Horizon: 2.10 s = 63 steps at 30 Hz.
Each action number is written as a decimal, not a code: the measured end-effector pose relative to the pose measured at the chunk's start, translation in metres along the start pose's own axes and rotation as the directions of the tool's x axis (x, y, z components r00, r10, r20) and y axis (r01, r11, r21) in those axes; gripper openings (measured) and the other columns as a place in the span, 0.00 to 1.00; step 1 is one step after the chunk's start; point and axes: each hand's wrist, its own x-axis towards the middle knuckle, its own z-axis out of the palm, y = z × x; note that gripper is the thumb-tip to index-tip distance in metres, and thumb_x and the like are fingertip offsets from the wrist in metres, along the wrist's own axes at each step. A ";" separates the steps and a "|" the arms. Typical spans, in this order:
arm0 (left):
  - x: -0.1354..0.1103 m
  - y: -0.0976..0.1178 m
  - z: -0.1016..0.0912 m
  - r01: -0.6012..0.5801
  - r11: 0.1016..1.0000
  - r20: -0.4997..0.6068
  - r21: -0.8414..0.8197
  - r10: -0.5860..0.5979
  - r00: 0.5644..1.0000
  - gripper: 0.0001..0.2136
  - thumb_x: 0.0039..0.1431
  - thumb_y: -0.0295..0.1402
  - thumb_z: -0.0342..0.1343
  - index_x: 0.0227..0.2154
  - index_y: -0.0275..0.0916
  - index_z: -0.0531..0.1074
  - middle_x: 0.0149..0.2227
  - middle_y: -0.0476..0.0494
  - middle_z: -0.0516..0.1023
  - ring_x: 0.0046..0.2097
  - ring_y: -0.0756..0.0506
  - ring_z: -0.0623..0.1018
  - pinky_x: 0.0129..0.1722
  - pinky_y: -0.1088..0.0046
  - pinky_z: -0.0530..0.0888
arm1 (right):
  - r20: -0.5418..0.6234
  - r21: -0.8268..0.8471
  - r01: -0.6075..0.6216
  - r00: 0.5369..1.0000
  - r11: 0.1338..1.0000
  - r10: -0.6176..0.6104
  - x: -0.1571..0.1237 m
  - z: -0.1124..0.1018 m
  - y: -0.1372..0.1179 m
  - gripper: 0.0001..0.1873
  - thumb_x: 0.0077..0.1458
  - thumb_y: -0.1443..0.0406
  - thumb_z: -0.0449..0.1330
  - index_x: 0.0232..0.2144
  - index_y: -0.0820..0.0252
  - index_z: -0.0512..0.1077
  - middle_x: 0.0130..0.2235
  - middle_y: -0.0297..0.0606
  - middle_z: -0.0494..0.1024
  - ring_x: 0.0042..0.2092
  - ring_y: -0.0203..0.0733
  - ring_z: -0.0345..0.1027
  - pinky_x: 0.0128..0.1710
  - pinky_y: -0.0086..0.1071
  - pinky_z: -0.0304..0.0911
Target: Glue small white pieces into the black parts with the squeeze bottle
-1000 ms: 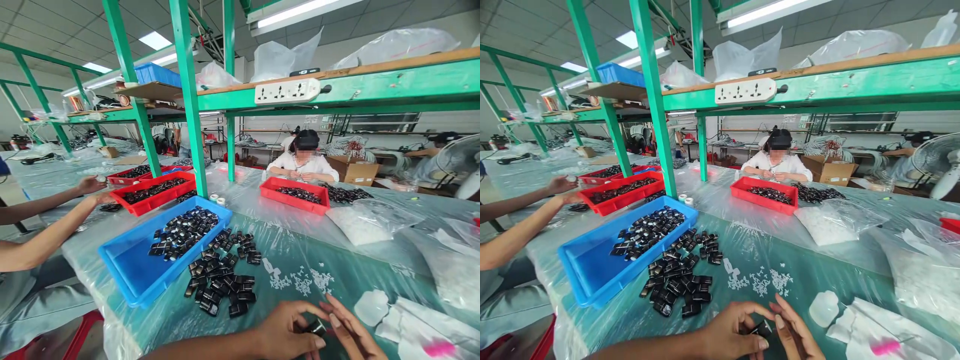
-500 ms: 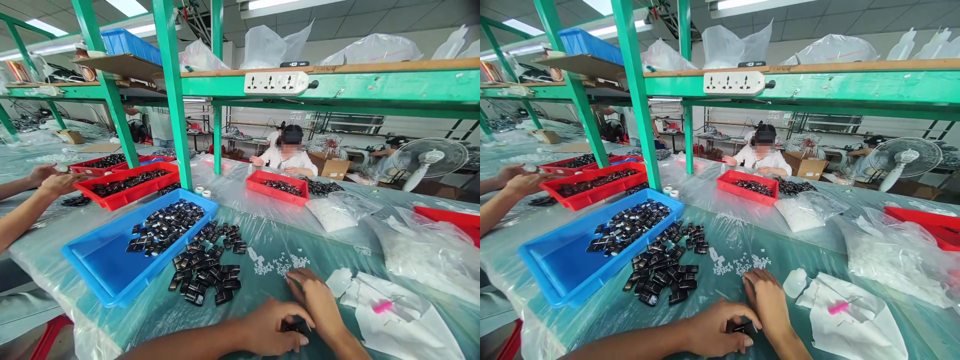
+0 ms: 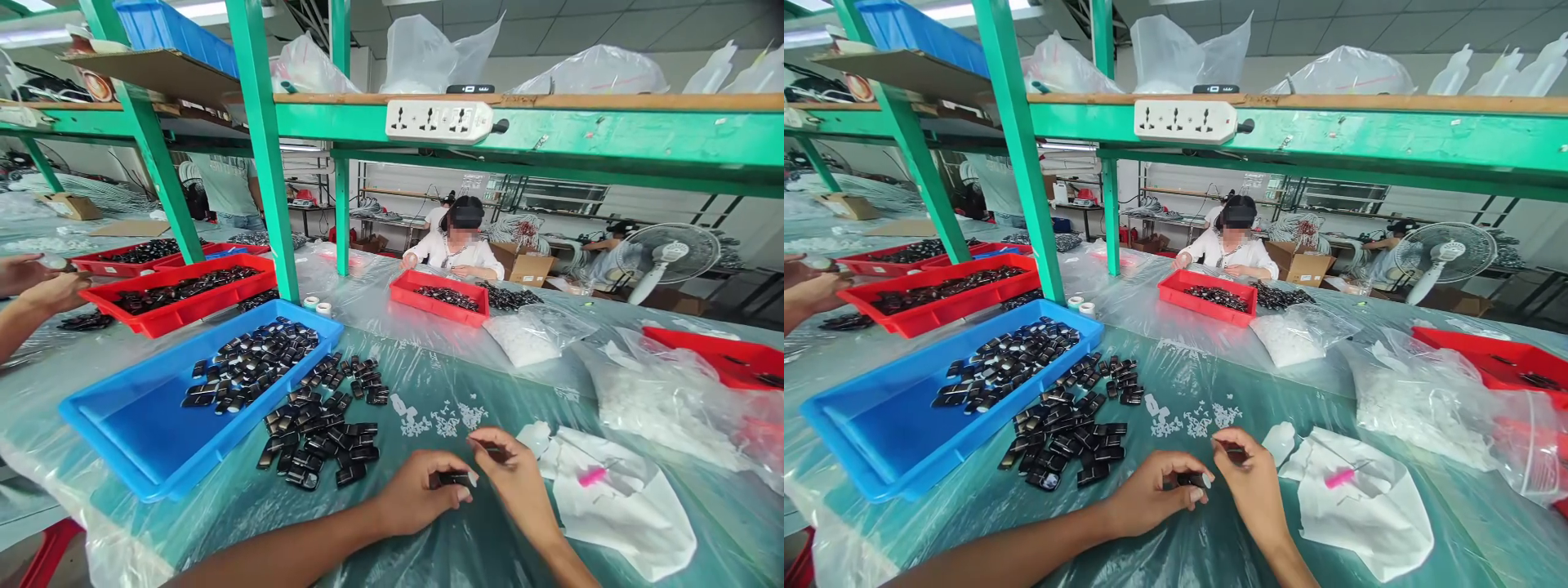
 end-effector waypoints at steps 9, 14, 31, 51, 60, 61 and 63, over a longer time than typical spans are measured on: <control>0.007 -0.008 -0.001 0.140 0.939 0.005 -0.315 -0.146 0.989 0.21 0.43 0.41 0.65 0.39 0.31 0.76 0.33 0.40 0.77 0.31 0.49 0.75 0.38 0.69 0.71 | -0.008 0.479 -0.270 0.950 0.835 0.311 -0.036 -0.005 -0.003 0.18 0.41 0.55 0.66 0.35 0.57 0.79 0.40 0.42 0.80 0.43 0.50 0.72 0.45 0.38 0.67; 0.007 -0.001 -0.001 0.181 0.927 0.038 -0.327 -0.178 0.983 0.23 0.44 0.42 0.65 0.39 0.30 0.76 0.33 0.38 0.77 0.33 0.47 0.76 0.39 0.67 0.72 | -0.072 0.460 -0.195 0.964 0.866 0.256 -0.040 0.001 -0.012 0.15 0.42 0.56 0.65 0.33 0.55 0.80 0.40 0.40 0.79 0.42 0.48 0.72 0.42 0.36 0.68; 0.004 -0.005 -0.002 0.126 0.960 0.082 -0.250 -0.109 0.991 0.27 0.48 0.47 0.60 0.46 0.32 0.73 0.40 0.33 0.77 0.39 0.41 0.79 0.42 0.61 0.74 | -0.153 0.258 -0.114 0.976 0.959 0.157 -0.045 0.013 0.008 0.17 0.45 0.56 0.63 0.37 0.54 0.79 0.45 0.41 0.75 0.48 0.48 0.68 0.44 0.32 0.67; 0.004 0.012 -0.012 0.209 0.938 0.200 -0.277 -0.157 0.967 0.20 0.54 0.42 0.58 0.43 0.31 0.74 0.38 0.34 0.78 0.38 0.42 0.79 0.44 0.61 0.73 | -0.176 0.155 -0.093 0.977 0.983 0.121 -0.049 0.016 0.004 0.17 0.46 0.54 0.62 0.38 0.53 0.79 0.42 0.41 0.75 0.45 0.47 0.70 0.43 0.34 0.67; 0.008 0.008 -0.011 0.322 0.794 0.237 -0.515 -0.228 0.944 0.18 0.59 0.41 0.52 0.38 0.26 0.76 0.32 0.32 0.79 0.35 0.43 0.80 0.40 0.66 0.74 | -0.195 0.307 -0.108 0.965 0.946 0.174 -0.046 0.016 0.002 0.17 0.44 0.56 0.64 0.37 0.57 0.78 0.39 0.40 0.77 0.38 0.44 0.71 0.40 0.34 0.67; 0.008 0.007 -0.011 0.323 0.793 0.238 -0.517 -0.229 0.944 0.19 0.59 0.41 0.52 0.38 0.27 0.76 0.33 0.32 0.79 0.35 0.43 0.80 0.41 0.65 0.74 | -0.193 0.301 -0.100 0.968 0.948 0.164 -0.046 0.016 0.001 0.16 0.45 0.56 0.64 0.36 0.57 0.78 0.38 0.40 0.77 0.39 0.44 0.71 0.40 0.34 0.67; 0.008 0.005 -0.011 0.319 0.802 0.238 -0.505 -0.226 0.945 0.18 0.58 0.40 0.54 0.40 0.27 0.75 0.34 0.32 0.79 0.35 0.43 0.80 0.43 0.63 0.73 | -0.187 0.282 -0.087 0.972 0.955 0.144 -0.046 0.015 0.001 0.15 0.45 0.56 0.63 0.35 0.58 0.78 0.38 0.40 0.76 0.40 0.44 0.71 0.41 0.34 0.67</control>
